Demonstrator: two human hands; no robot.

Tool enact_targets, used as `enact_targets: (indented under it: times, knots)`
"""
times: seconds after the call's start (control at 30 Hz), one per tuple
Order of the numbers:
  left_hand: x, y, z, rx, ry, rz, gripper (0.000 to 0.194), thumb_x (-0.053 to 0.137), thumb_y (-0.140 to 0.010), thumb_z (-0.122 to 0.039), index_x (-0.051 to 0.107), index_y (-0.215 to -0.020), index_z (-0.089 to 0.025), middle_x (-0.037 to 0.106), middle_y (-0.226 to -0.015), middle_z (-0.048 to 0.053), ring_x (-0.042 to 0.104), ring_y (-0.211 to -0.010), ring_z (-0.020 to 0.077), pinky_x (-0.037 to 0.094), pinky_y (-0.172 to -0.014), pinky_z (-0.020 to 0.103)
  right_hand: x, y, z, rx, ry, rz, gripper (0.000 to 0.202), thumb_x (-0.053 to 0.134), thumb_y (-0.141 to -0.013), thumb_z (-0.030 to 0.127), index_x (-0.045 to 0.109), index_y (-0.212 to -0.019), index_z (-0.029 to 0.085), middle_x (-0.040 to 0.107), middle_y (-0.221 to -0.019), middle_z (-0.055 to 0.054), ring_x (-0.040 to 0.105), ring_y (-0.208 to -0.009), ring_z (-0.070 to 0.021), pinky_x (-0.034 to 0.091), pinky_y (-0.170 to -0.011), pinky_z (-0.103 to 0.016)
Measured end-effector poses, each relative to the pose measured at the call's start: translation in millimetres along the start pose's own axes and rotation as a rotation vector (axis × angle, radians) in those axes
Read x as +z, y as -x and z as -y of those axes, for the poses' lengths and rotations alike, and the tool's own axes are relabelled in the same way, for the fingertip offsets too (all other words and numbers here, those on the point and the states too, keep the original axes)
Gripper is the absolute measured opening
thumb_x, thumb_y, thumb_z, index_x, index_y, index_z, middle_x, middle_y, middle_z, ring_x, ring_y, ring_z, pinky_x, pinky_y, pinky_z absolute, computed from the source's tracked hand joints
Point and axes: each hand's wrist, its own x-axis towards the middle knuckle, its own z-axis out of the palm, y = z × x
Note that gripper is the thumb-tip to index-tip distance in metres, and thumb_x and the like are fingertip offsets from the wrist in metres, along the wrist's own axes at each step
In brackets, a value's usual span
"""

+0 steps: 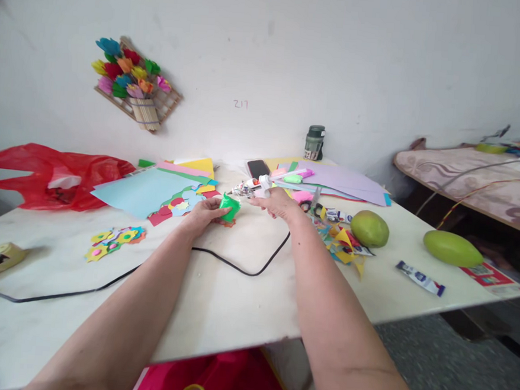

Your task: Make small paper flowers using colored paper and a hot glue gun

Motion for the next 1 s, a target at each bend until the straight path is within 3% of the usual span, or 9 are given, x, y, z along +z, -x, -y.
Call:
enact_targets:
  times: [0.5, 1.0]
  knots:
    - [-1.1, -0.3, -0.3, 0.01, -0.002, -0.123, 0.041, 0.077, -0.054, -0.036, 0.065, -0.086, -0.013, 0.068, -0.075, 0.005, 0.062, -0.061, 0.0151, 0.048, -0.054, 0.025, -1.6, 1.3, 2.3, 0.051, 0.04, -0.01, 0.027, 0.067, -0.067, 0.037, 0.051, -0.071, 0.016, 0.045, -0.05, 0.004, 0.037, -0.037, -0.0053, 0.03, -0.035, -0.019]
    - [-4.4, -2.8, 0.1, 0.042, -0.008, -0.2, 0.036, 0.079, -0.052, -0.034, 0.066, -0.08, -0.014, 0.067, -0.071, 0.004, 0.059, -0.059, 0.0131, 0.045, -0.054, 0.024, -2.7, 5.8, 9.1, 0.081, 0.047, -0.019, 0.025, 0.066, -0.067, 0.032, 0.046, -0.062, 0.017, 0.038, -0.039, 0.006, 0.034, -0.036, -0.0065, 0.029, -0.036, -0.02]
